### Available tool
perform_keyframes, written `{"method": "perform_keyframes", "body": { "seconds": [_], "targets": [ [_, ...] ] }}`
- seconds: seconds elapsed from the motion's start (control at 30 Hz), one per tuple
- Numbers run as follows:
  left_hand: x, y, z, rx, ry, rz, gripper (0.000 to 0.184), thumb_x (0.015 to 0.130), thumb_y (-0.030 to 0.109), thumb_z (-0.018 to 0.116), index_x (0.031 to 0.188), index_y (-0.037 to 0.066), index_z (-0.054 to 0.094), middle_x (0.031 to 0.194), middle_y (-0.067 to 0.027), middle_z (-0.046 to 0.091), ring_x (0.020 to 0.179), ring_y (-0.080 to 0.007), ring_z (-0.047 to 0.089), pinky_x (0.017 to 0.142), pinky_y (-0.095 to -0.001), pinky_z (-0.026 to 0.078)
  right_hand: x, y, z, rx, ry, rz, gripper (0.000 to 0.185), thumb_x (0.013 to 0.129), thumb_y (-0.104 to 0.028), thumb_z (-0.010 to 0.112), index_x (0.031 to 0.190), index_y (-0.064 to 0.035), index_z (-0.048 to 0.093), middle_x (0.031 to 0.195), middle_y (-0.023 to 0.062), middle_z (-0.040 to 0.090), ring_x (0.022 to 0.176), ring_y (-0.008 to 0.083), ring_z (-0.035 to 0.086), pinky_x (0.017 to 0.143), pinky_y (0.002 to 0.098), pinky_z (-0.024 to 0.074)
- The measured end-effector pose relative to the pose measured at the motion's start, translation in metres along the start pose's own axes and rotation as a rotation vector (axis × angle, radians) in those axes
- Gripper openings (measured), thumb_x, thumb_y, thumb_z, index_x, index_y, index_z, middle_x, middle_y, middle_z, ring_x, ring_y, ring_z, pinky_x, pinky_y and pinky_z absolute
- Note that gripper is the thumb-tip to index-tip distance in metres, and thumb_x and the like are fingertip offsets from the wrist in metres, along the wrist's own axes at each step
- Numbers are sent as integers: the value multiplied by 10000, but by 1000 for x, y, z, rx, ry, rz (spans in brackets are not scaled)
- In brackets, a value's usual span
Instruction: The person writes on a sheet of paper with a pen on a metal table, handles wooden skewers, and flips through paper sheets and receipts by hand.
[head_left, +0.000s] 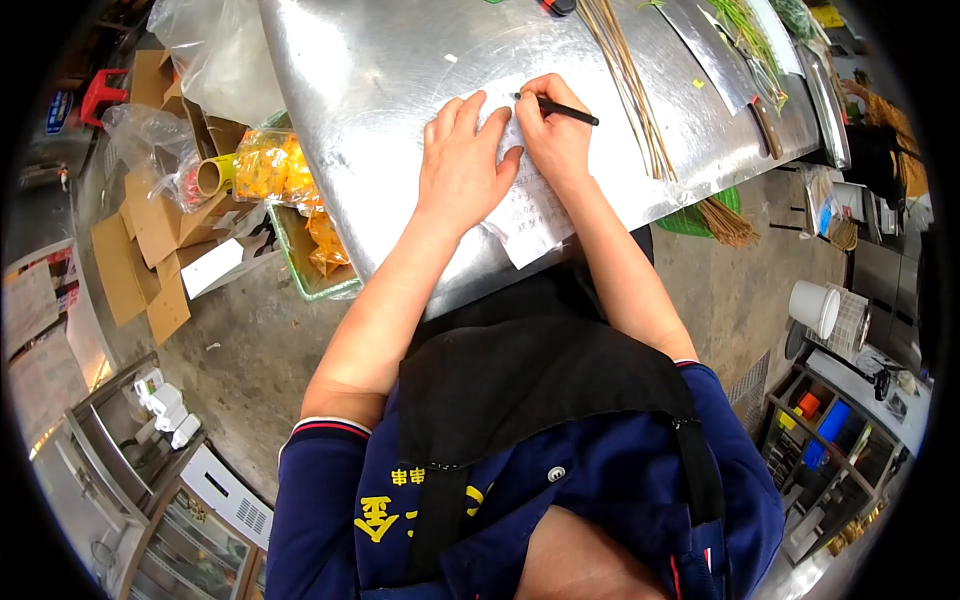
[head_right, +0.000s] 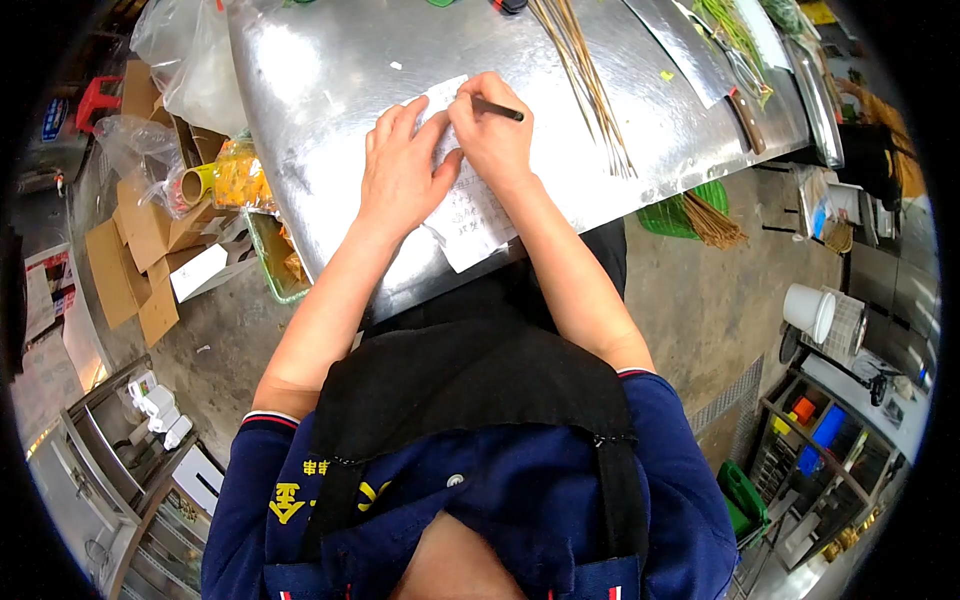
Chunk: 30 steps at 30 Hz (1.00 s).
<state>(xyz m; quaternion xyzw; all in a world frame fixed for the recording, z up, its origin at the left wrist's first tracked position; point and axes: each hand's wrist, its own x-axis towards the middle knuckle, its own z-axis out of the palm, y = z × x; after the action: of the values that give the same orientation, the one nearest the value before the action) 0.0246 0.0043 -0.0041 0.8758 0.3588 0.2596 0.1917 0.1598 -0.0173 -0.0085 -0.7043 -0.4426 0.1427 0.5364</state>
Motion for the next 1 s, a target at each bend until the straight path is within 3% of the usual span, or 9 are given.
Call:
{"method": "perform_keyframes", "body": {
  "seconds": [1.0],
  "targets": [
    [0, -1, 1, -14, 15, 2, 425, 781, 232, 675, 1172, 82, 607, 1321, -168, 486, 1240, -353, 403, 1018, -450, 322, 3, 9, 1, -51, 108, -26, 57, 803, -73, 611, 837, -28, 600, 728, 86, 625, 616, 165, 594, 584, 296, 482]
  ]
}}
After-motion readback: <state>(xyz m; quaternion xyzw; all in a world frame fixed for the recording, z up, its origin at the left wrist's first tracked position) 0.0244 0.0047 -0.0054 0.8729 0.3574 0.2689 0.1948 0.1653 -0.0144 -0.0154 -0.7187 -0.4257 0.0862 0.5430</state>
